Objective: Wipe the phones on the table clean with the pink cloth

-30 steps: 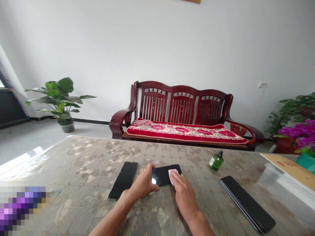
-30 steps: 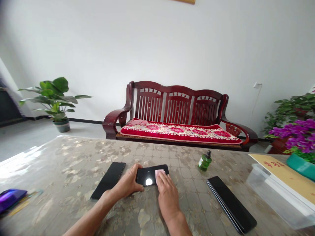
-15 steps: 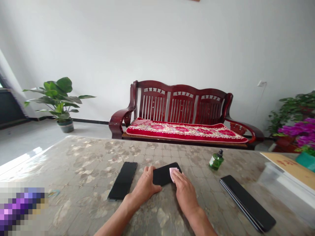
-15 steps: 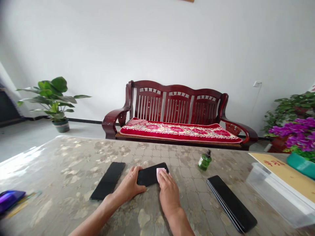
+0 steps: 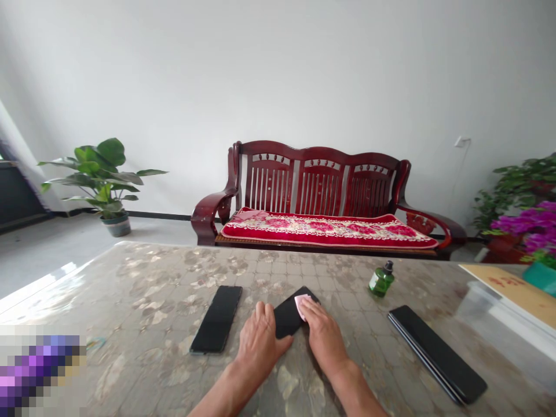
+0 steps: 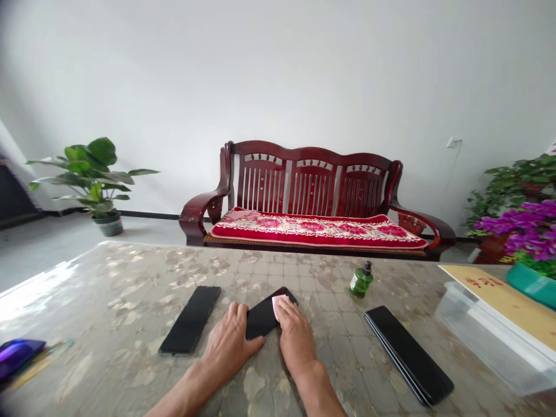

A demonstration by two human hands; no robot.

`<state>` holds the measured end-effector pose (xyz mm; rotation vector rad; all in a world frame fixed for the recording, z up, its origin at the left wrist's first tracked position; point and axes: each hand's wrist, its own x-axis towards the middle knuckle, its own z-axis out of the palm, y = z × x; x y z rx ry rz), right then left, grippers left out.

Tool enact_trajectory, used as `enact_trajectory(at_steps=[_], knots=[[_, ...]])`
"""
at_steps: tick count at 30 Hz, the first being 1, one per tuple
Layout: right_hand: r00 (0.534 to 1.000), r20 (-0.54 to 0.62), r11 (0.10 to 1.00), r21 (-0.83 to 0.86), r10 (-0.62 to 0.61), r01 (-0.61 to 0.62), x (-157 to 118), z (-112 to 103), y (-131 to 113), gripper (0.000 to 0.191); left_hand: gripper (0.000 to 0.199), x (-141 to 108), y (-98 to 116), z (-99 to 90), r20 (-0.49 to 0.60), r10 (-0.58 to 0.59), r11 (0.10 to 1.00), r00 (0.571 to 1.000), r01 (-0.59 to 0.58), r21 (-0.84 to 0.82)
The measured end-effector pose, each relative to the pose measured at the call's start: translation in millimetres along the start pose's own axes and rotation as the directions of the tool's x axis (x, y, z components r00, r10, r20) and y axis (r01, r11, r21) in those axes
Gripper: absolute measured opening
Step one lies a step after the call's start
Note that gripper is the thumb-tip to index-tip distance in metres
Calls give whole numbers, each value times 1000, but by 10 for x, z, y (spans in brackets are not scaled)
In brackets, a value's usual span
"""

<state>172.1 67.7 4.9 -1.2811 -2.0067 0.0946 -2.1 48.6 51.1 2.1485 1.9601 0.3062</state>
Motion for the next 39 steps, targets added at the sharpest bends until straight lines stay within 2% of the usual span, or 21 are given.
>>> enact_trajectory(at_steps=[6,9,12,16,19,21,25,28,32,35,37,39], knots=[[998,63,997,72,-30,26,121,34,40,52,53,-92,23,-81,104,22,999,994,-24,25],[989,134,994,97,-66,53,281,-26,0,51,50,-166,60,-89,149,86,995,985,-92,38],[982,172,993,102,-83,66,365,-114,-101,51,44,-224,75,-21,126,163,982,979,-172,73],[972,223,998,21,-67,64,138,-188,-251,55,38,-260,-2,162,80,284,954,955,-290,72],[984,170,994,-84,-48,63,-97,-156,-234,56,32,-284,-76,305,53,394,915,918,-397,74],[991,127,990,-130,-34,51,-115,-85,-141,56,30,-294,-93,366,54,433,897,900,-436,71],[993,117,991,-130,-15,30,195,122,101,63,34,-287,-74,373,74,451,887,889,-456,74],[993,117,992,-118,-28,42,355,201,163,67,41,-283,-75,322,49,455,885,889,-458,81],[993,110,985,-166,-36,54,123,94,44,55,44,-297,-86,242,49,478,874,877,-481,71],[980,181,978,-171,-88,119,-78,-22,-55,56,45,-298,-80,202,85,477,873,875,-482,68],[974,206,976,-172,-98,135,-61,-45,-76,57,48,-290,-83,202,79,482,869,872,-488,79],[976,205,978,-178,-73,111,88,-11,-58,57,47,-280,-95,221,54,507,854,860,-510,104]])
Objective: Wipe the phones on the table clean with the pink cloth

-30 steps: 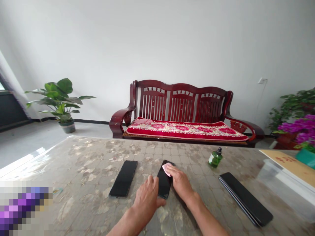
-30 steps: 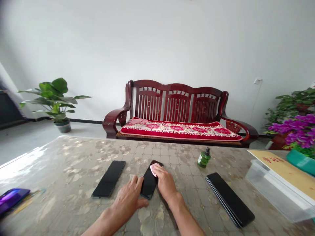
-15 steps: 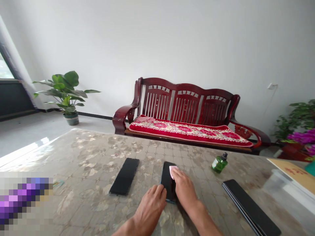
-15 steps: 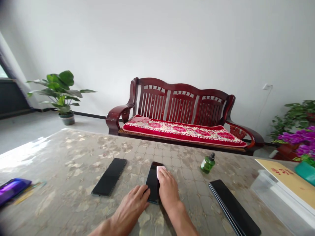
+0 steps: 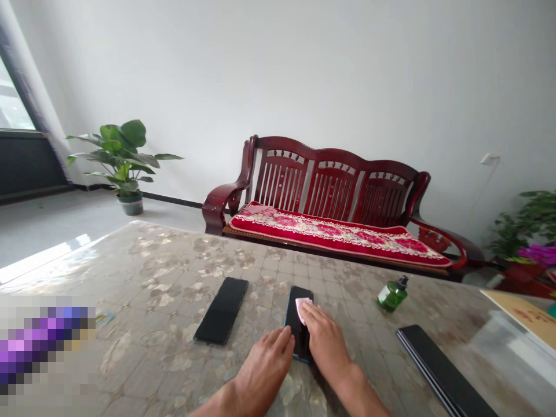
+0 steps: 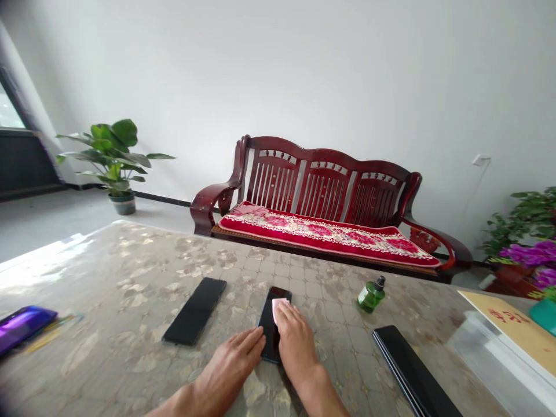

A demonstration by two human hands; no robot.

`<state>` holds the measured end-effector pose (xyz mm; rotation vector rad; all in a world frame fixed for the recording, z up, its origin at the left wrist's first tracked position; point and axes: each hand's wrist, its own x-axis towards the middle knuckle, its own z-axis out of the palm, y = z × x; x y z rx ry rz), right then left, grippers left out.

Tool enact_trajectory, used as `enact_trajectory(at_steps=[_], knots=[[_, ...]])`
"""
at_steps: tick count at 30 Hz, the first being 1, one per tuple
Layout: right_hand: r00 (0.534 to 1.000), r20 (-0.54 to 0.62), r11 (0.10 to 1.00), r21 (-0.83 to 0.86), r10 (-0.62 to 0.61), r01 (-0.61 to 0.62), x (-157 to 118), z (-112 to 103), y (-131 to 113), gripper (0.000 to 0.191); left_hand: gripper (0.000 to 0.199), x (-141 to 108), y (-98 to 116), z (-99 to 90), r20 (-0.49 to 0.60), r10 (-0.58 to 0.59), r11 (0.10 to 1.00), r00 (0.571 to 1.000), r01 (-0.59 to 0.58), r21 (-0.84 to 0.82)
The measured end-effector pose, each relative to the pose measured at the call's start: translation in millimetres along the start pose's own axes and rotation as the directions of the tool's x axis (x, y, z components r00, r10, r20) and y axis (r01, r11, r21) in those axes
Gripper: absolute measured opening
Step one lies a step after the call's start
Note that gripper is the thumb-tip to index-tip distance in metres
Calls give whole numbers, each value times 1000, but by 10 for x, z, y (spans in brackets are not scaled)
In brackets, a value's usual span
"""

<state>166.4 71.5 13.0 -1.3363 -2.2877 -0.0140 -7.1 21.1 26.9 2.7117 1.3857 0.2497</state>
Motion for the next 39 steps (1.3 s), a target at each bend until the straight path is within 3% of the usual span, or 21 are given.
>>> enact_trajectory(at_steps=[5,13,21,29,36,39], knots=[[999,-5,999,18,42,-42,468,88,69,63,39,-24,-31,70,-55,53,998,997,-50,50],[993,112,999,-24,25,-23,208,42,-120,55,28,-12,-58,126,-141,83,996,987,-84,-2],[992,120,997,50,47,-53,671,62,-68,58,30,-27,-80,157,-148,84,996,985,-88,-17],[985,174,1000,19,-22,19,254,-76,-217,55,23,22,-75,172,-164,80,997,983,-83,-10],[983,118,990,-13,140,-139,499,-60,62,54,22,5,-105,201,-161,108,993,981,-100,56],[985,90,989,-40,147,-144,422,-36,90,56,21,-3,-121,246,-185,118,993,976,-111,48]])
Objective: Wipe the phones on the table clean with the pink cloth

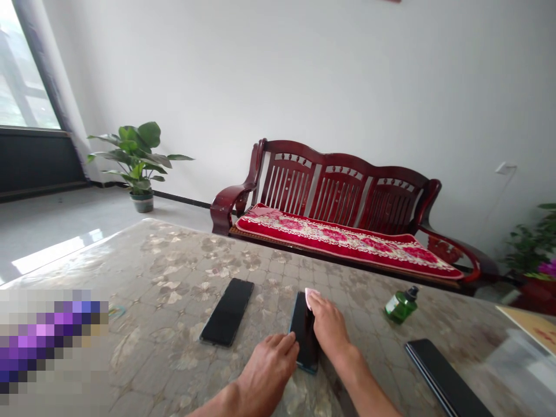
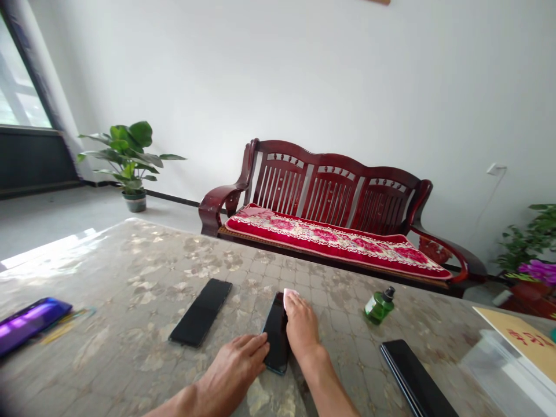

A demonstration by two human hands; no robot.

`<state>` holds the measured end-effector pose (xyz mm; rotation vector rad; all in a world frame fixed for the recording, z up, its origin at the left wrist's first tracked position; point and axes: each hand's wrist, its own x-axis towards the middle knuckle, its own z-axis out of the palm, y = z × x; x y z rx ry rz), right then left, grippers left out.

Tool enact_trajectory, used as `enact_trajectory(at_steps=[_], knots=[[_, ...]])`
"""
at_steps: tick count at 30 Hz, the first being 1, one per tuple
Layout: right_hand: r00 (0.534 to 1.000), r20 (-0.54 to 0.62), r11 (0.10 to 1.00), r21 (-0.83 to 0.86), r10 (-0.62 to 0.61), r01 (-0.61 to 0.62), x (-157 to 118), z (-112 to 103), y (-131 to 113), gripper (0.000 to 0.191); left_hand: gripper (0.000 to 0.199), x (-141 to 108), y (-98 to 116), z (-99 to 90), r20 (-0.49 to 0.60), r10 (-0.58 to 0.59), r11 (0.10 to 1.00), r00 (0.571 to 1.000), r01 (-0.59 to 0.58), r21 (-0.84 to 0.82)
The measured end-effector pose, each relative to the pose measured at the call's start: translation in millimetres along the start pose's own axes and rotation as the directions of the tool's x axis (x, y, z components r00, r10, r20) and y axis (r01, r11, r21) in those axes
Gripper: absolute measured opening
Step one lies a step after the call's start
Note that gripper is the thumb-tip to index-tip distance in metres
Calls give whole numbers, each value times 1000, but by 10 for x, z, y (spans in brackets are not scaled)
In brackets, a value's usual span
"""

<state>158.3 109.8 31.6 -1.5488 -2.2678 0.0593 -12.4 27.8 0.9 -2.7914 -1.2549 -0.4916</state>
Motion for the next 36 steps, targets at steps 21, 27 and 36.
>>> enact_trajectory(at_steps=[21,27,36], knots=[[995,49,992,-93,-85,89,-480,-56,-216,59,24,69,50,-99,111,-60,998,992,62,-7],[991,61,991,-48,-119,122,-650,-136,-230,59,30,64,87,-114,130,-38,999,991,38,6],[997,47,997,47,-55,53,17,-8,-281,55,28,62,60,-35,115,-28,998,993,21,56]])
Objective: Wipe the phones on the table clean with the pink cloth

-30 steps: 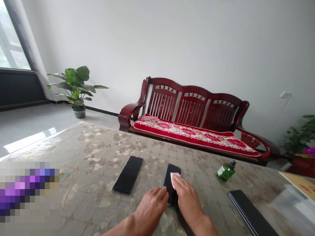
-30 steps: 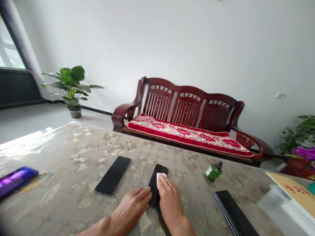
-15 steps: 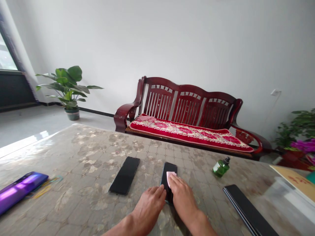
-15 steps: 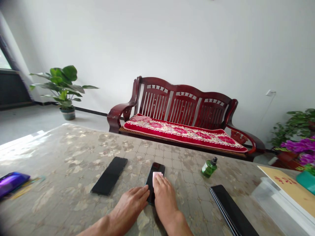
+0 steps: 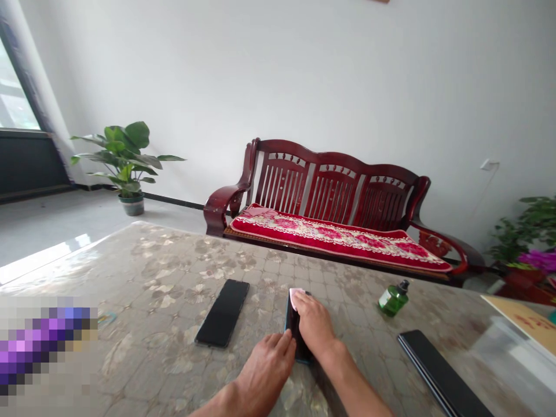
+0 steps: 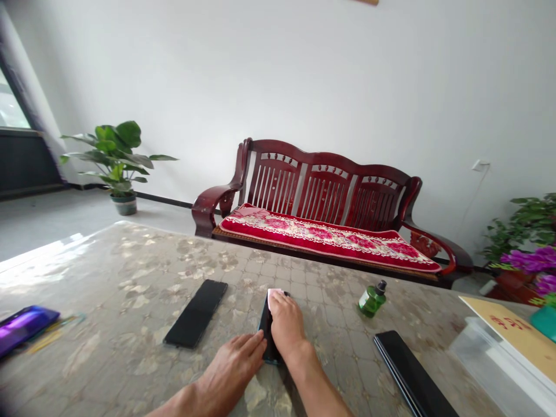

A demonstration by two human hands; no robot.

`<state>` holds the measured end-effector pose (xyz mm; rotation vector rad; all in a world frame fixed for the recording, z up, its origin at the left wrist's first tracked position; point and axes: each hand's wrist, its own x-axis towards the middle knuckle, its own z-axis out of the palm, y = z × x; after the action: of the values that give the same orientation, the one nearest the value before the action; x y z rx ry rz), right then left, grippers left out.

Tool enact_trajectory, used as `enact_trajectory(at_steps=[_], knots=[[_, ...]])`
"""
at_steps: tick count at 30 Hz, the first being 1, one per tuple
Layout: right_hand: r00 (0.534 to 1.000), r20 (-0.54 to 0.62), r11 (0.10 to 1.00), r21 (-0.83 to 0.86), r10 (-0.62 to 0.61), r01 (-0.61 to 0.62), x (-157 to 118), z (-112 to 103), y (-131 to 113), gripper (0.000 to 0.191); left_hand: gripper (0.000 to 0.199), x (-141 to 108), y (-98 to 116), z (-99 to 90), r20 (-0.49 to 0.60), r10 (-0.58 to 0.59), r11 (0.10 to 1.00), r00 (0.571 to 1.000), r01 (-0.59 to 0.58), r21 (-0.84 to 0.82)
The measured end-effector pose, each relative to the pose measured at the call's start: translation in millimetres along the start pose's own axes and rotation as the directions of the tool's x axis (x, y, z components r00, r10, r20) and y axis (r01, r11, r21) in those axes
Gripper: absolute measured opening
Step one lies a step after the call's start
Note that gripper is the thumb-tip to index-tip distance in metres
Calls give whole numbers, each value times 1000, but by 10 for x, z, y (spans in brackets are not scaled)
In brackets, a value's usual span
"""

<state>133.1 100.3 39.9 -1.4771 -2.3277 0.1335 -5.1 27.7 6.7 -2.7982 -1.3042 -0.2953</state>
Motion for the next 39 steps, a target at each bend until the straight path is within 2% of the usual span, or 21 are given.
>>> enact_trajectory(at_steps=[7,9,12,16,21,24,29,32,35,39], knots=[[983,-4,982,43,-184,184,-529,-73,-80,56,14,-31,12,-22,-107,33,999,994,-35,-20],[984,12,984,41,-175,174,-557,-111,-56,56,14,-48,39,-63,-94,40,999,995,-42,-23],[994,35,995,-1,-104,104,-440,-138,7,55,12,-67,66,-100,-56,32,998,998,-35,-57],[1000,-2,997,-81,-16,16,-331,-104,74,55,9,-79,60,-97,-44,9,995,999,-13,-96],[998,1,991,-111,-69,68,-633,-31,89,64,9,-64,46,-110,34,3,994,999,1,-107],[994,23,990,-80,-111,112,-765,-60,96,64,12,-58,46,-110,41,-3,993,999,7,-119],[999,33,997,-80,-10,13,-550,-188,98,62,13,-75,45,-104,-8,3,991,1000,-4,-133],[999,32,995,-100,23,-20,-479,-193,74,58,13,-75,46,-103,-28,2,992,1000,-5,-124],[1000,27,989,-151,2,2,-640,-109,44,61,14,-59,46,-78,-33,-10,996,999,7,-90],[992,-49,980,-166,-118,109,-965,17,20,66,14,-47,41,-50,-49,-16,997,999,12,-80]])
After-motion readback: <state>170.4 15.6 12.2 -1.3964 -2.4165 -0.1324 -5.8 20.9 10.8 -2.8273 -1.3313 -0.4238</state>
